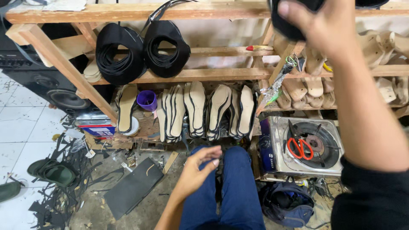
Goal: The person sits on the floor and repeatedly picks up stacks of black shoe insoles, fans them out to inspect edges, and places them on a nearby wooden shelf. The person handles the insoles by hand, organizing them into neat piles on the shelf.
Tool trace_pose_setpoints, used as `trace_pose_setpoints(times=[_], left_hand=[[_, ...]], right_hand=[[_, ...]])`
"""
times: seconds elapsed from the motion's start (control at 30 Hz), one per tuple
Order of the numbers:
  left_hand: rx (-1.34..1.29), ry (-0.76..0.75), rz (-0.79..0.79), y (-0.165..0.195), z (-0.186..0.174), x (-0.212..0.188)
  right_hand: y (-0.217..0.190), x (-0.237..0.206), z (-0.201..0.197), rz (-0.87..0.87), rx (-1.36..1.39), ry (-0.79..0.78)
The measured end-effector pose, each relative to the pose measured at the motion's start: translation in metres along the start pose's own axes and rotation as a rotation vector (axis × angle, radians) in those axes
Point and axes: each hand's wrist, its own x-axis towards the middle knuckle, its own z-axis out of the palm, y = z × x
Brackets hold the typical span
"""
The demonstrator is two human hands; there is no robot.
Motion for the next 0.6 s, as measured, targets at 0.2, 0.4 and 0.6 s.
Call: trace_pose_setpoints(times=[0.2,0.4,0.6], left_hand=[[-0.493,-0.010,0.292,0.050,0.009,0.003],[-0.666,0.338,-0.266,-0.015,0.040,-0.011],[-0.614,0.343,-0.286,-0.068,0.055,-0.040]], right_hand=[[-0.133,-0.141,0.031,0.495,0.498,-0.058],[-0.169,-0.286,0.123,0.672,0.625,-0.162],[-0.176,-0.336,0.131,1.066,0.865,0.101]])
